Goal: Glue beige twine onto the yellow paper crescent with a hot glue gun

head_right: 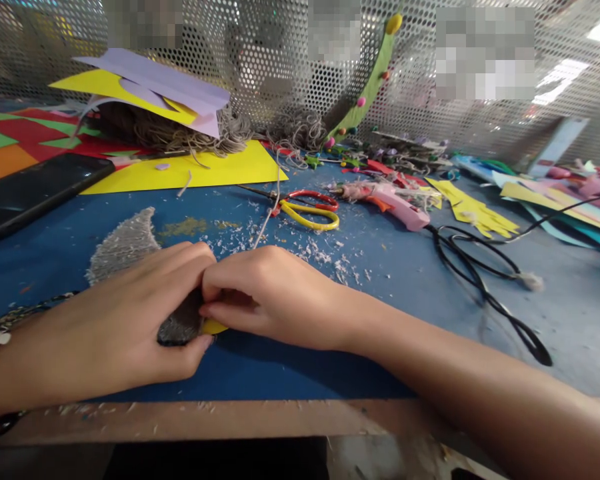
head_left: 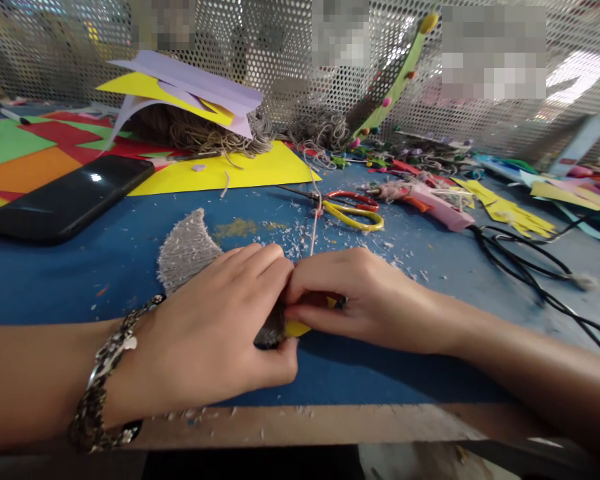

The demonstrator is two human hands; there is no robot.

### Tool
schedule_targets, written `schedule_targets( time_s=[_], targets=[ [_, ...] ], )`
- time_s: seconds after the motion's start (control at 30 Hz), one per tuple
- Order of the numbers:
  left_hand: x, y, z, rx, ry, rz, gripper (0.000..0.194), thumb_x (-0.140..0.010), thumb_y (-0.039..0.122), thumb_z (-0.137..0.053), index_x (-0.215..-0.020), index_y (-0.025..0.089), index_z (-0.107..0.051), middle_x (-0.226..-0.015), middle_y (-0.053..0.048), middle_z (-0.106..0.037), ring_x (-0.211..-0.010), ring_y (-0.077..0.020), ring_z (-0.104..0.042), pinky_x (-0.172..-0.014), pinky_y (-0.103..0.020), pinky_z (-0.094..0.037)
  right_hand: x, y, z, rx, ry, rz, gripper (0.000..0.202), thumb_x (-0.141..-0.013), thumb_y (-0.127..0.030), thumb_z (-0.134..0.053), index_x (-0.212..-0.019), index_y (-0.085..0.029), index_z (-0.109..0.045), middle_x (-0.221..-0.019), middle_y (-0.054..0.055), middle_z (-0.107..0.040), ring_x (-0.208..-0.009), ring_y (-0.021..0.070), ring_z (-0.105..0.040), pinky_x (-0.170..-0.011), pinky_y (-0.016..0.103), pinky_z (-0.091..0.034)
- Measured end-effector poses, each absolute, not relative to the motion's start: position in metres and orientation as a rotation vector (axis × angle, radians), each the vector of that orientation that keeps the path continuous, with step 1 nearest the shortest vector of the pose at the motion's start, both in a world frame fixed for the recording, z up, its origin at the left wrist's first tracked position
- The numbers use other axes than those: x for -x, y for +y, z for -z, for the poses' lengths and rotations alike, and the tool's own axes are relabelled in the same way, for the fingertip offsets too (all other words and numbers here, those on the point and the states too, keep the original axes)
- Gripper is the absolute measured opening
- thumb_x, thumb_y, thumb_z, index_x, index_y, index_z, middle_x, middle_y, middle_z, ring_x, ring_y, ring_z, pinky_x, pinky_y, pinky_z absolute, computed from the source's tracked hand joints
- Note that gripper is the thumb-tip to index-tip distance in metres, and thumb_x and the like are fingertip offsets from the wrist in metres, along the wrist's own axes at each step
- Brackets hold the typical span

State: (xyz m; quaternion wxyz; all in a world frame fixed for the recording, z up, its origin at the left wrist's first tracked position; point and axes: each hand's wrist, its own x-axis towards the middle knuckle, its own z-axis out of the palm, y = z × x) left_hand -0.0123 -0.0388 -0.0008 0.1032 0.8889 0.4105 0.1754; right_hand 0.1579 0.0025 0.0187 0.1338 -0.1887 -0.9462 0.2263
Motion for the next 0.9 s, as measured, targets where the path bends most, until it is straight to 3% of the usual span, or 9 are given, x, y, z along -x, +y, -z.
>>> schedule_targets(
  time_s=[0.67, 0.9],
  targets=[
    [0.0069, -0.0426, -0.0001, -2.690, 1.246, -0.547, 0.014, -0.063, 0.016, -0.038, -0.077, 0.017, -0.041, -0.085, -0.006, -0.047, -0.083, -0.0216, -0.046, -0.074, -0.036, -0.041, -0.1630, 0.0038, -0.0215, 0.595, -2.765, -0.626, 0.006, -0.074, -0.012, -0.052, -0.068, -0.014, -0.053, -0.062, -0.004, -0.049, -0.055, 0.0036, -0.041, -0.053, 0.016, -0.032],
    [0.0043, -0.0417, -0.0013, -2.637, 1.243, -0.537, 0.016, -0.062, 0.014, -0.038, -0.077, 0.018, -0.039, -0.079, -0.004, -0.043, -0.081, -0.0208, -0.045, -0.073, -0.036, -0.041, -0.1639, 0.0040, -0.0231, 0.623, -2.779, -0.597, 0.007, -0.074, -0.013, -0.052, -0.067, -0.014, -0.054, -0.061, -0.004, -0.049, -0.054, 0.0035, -0.040, -0.052, 0.016, -0.031]
  ],
)
